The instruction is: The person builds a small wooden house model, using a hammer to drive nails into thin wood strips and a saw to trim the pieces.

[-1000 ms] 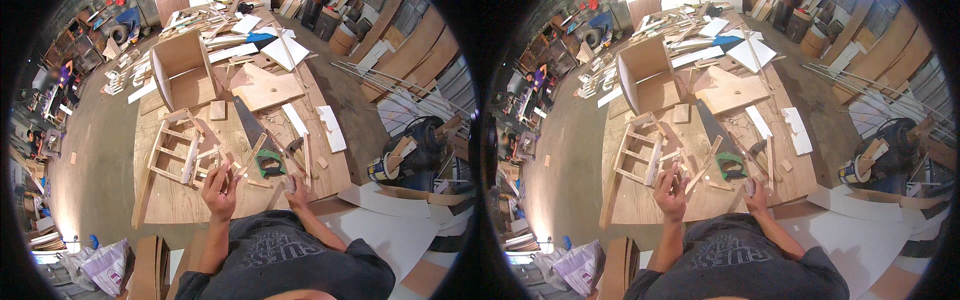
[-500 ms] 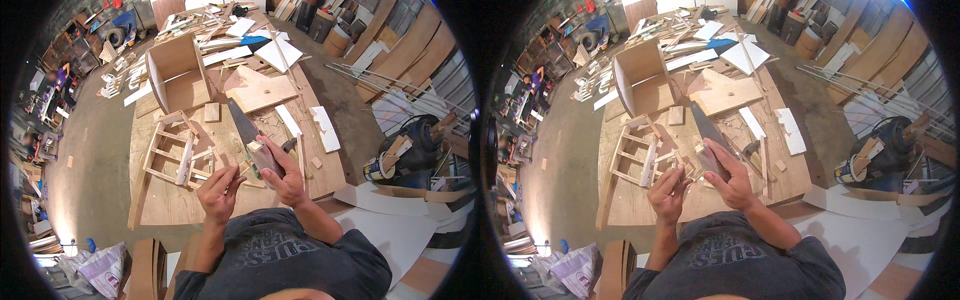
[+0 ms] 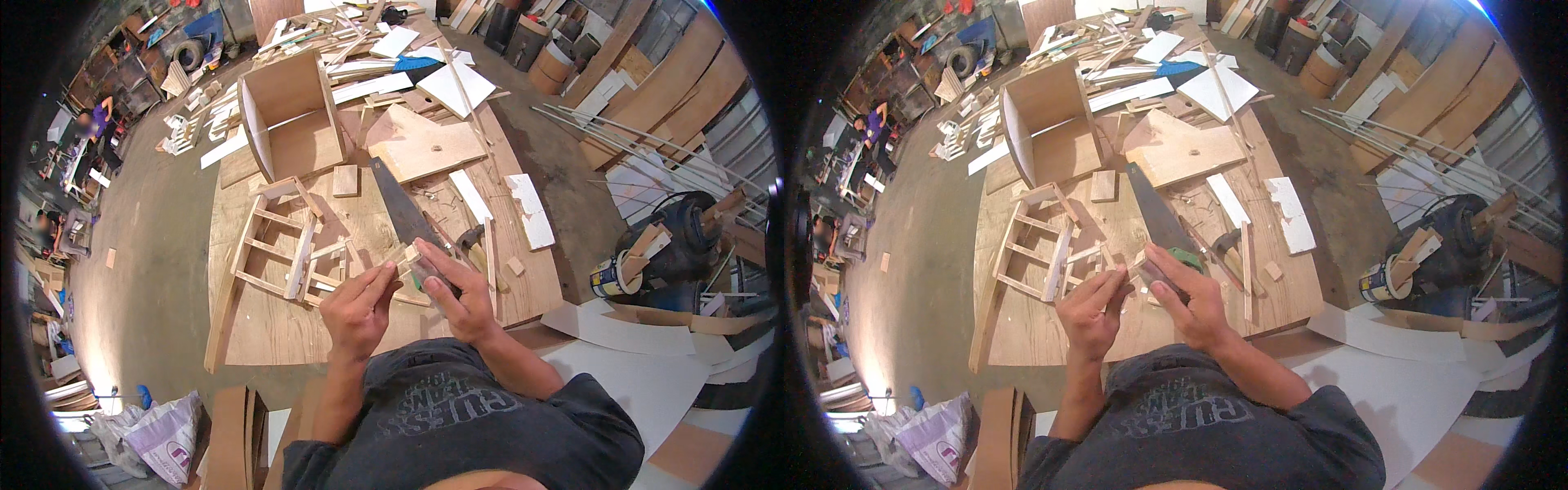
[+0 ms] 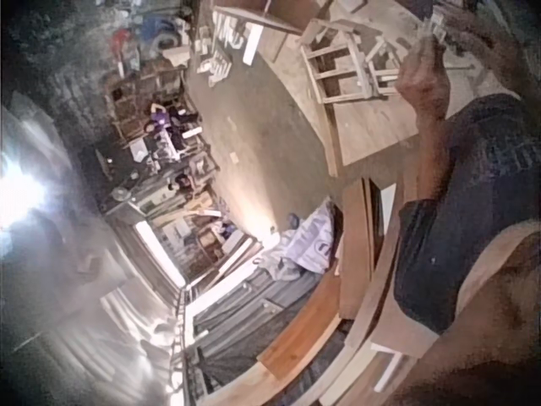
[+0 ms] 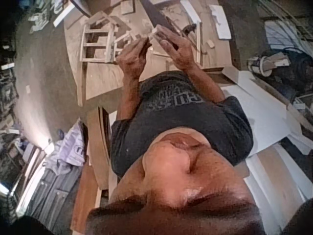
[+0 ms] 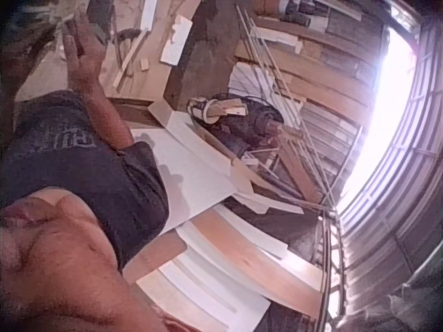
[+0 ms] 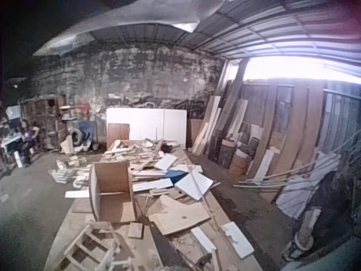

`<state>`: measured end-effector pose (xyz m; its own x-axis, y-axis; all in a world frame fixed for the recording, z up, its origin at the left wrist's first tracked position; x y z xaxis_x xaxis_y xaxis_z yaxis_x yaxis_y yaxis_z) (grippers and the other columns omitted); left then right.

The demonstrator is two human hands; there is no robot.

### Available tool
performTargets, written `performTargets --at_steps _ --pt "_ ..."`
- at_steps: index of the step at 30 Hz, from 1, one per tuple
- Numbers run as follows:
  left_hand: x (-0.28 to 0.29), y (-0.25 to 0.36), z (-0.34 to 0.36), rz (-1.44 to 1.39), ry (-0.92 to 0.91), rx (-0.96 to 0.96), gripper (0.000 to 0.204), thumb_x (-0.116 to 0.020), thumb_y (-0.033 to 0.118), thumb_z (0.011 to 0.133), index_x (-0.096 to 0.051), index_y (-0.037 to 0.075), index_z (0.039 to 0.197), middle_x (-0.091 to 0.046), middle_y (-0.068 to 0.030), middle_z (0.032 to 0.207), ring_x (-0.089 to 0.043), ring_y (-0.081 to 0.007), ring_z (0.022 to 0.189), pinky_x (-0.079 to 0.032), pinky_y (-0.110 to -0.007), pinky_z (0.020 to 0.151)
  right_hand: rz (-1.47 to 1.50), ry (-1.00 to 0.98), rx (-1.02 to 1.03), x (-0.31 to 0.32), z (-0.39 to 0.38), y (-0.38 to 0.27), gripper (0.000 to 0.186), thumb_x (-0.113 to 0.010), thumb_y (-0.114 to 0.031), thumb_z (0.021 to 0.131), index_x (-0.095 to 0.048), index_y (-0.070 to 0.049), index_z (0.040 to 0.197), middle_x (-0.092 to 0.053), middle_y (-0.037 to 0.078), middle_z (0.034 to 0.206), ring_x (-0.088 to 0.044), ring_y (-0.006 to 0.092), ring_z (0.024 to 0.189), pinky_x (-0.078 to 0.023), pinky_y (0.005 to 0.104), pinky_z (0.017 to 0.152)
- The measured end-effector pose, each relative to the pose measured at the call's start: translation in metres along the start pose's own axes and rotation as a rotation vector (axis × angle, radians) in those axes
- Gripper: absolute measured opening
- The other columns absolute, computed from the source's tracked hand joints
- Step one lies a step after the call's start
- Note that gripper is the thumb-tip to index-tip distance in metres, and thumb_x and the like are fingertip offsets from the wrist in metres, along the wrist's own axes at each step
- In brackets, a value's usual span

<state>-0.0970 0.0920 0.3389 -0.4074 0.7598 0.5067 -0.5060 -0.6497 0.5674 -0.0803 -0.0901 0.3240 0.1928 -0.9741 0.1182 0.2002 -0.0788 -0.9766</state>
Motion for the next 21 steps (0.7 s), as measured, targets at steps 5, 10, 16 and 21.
performTargets --at_steps 5,10,16,21 --pt "-0.011 0.004 -0.004 -0.019 -0.110 -0.028 0.033 -0.089 0.013 0.081 -0.084 0.011 0.113 -0.081 -0.0063 0.101 -0.076 -0.0239 0.080 -0.059 -0.033 0.068 -0.130 0.026 0.042 0.005 0.012 0.012 0.053 -0.061 -0.020 0.108 -0.054 0.003 0.155 -0.059 0.018 0.156 -0.059 0.0247 0.141 -0.044 0.0359 0.118" --pt "-0.010 -0.006 -0.002 0.013 -0.071 -0.015 0.034 -0.090 0.013 0.080 -0.084 0.012 0.113 -0.081 -0.0073 0.102 -0.076 -0.0243 0.079 -0.058 -0.034 0.066 -0.065 0.058 0.031 0.002 0.003 0.015 0.048 -0.064 -0.013 0.105 -0.059 0.001 0.150 -0.066 0.021 0.147 -0.064 0.0237 0.136 -0.047 0.0355 0.114" --pt "-0.016 -0.011 -0.001 -0.036 -0.111 -0.003 0.032 -0.089 0.013 0.081 -0.083 0.011 0.112 -0.082 -0.0083 0.102 -0.075 -0.0248 0.075 -0.057 -0.035 0.066 -0.035 0.079 -0.029 -0.001 0.009 0.022 0.046 -0.065 -0.016 0.105 -0.062 0.000 0.149 -0.070 0.019 0.142 -0.067 0.0212 0.128 -0.049 0.0346 0.109" --pt "-0.021 -0.016 -0.005 0.043 -0.118 -0.026 0.035 -0.088 0.011 0.080 -0.083 0.012 0.115 -0.082 -0.0081 0.103 -0.073 -0.0243 0.071 -0.057 -0.035 0.065 -0.090 0.041 -0.047 0.000 0.006 0.043 0.051 -0.060 -0.022 0.109 -0.055 0.004 0.154 -0.065 0.017 0.149 -0.059 0.0200 0.135 -0.044 0.0341 0.115"
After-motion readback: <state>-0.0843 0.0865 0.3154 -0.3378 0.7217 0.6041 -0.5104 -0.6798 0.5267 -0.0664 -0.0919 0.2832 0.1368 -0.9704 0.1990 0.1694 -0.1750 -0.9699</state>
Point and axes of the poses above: each hand's wrist, its own z-axis towards the middle knuckle, its own x-axis out of the back of the hand, y = z × x, the point moved 7 cm from there along z, towards the middle knuckle
